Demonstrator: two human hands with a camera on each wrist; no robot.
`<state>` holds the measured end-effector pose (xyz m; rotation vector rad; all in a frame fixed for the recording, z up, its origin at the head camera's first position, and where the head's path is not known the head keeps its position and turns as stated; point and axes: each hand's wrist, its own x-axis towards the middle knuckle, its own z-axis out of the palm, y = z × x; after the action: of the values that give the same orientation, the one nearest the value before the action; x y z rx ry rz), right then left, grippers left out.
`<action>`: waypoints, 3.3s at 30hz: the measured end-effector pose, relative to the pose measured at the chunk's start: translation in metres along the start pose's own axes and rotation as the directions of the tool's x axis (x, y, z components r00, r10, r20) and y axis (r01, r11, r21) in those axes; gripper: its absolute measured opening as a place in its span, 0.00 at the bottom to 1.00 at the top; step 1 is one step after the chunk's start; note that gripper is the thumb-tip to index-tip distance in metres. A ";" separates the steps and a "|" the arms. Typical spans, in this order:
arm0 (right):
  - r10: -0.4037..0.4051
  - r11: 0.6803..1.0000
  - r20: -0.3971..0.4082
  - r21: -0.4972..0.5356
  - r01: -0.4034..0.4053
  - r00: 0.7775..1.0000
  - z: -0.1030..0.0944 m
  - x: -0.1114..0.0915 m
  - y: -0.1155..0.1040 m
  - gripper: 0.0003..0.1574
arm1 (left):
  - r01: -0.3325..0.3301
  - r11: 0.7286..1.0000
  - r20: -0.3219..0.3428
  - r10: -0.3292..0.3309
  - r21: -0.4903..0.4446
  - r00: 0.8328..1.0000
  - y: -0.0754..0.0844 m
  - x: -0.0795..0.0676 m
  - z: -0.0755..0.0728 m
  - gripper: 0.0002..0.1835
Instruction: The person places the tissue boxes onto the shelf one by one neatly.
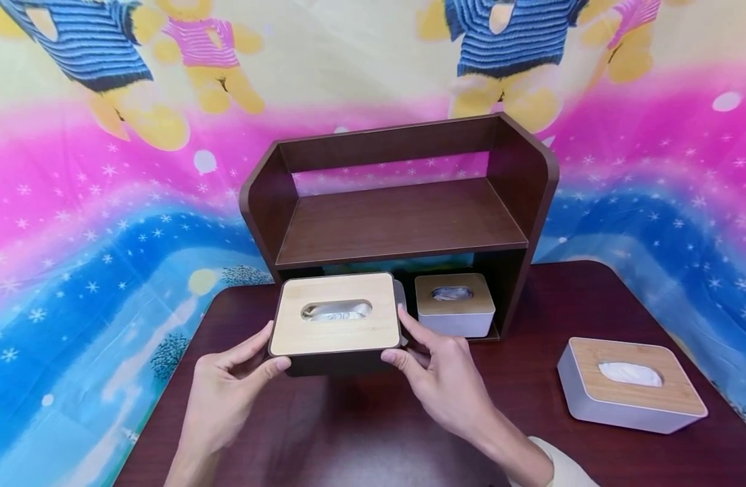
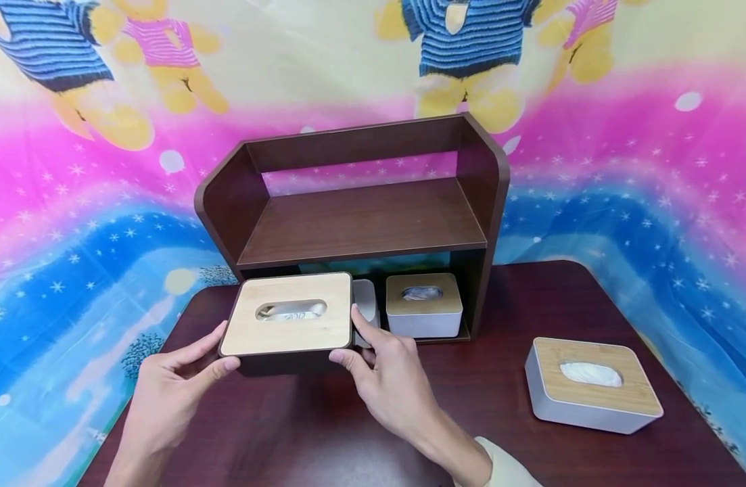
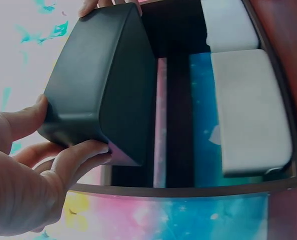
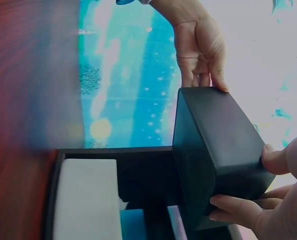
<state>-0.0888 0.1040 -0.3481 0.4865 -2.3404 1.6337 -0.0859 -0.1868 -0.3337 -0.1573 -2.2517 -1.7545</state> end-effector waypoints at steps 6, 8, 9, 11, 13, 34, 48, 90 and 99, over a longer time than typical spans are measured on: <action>-0.052 0.998 -0.004 -0.019 0.052 0.999 -0.005 0.010 -0.011 0.44 | -0.009 1.000 -0.013 0.009 0.026 1.000 0.014 0.008 -0.004 0.30; -0.061 0.997 -0.007 -0.038 0.060 0.998 -0.007 0.013 -0.015 0.44 | -0.015 0.999 -0.015 0.015 0.049 1.000 0.019 0.012 -0.006 0.30; -0.068 0.996 -0.010 -0.049 0.068 0.998 -0.008 0.016 -0.017 0.44 | -0.018 0.998 -0.016 0.019 0.061 1.000 0.021 0.013 -0.007 0.30; -0.082 0.993 -0.018 -0.088 0.080 0.996 -0.011 0.020 -0.023 0.43 | -0.027 0.996 -0.015 0.028 0.087 0.999 0.026 0.016 -0.009 0.29; -0.103 0.987 -0.028 -0.127 0.099 0.994 -0.013 0.024 -0.028 0.42 | -0.040 0.993 -0.010 0.042 0.114 0.999 0.030 0.020 -0.011 0.29; -0.150 0.944 -0.045 -0.305 0.130 0.988 -0.029 0.056 -0.068 0.43 | -0.171 0.971 -0.012 0.175 0.165 0.984 0.070 0.052 -0.020 0.27; -0.088 0.953 -0.068 -0.295 0.065 0.994 -0.027 0.100 -0.068 0.42 | -0.106 0.994 -0.068 0.107 0.020 0.992 0.070 0.088 -0.001 0.28; 0.020 0.948 -0.077 -0.316 -0.044 0.997 -0.019 0.152 -0.034 0.39 | -0.061 0.997 -0.167 0.067 0.039 0.984 0.039 0.132 0.046 0.29; 0.031 0.952 -0.075 -0.303 -0.052 0.997 -0.018 0.152 -0.031 0.40 | -0.053 0.997 -0.204 0.063 0.054 0.977 0.037 0.132 0.049 0.29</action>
<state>-0.2147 0.0915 -0.2568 0.3117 -2.5028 1.2477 -0.2095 -0.1414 -0.2723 -0.0287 -2.1178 -1.6052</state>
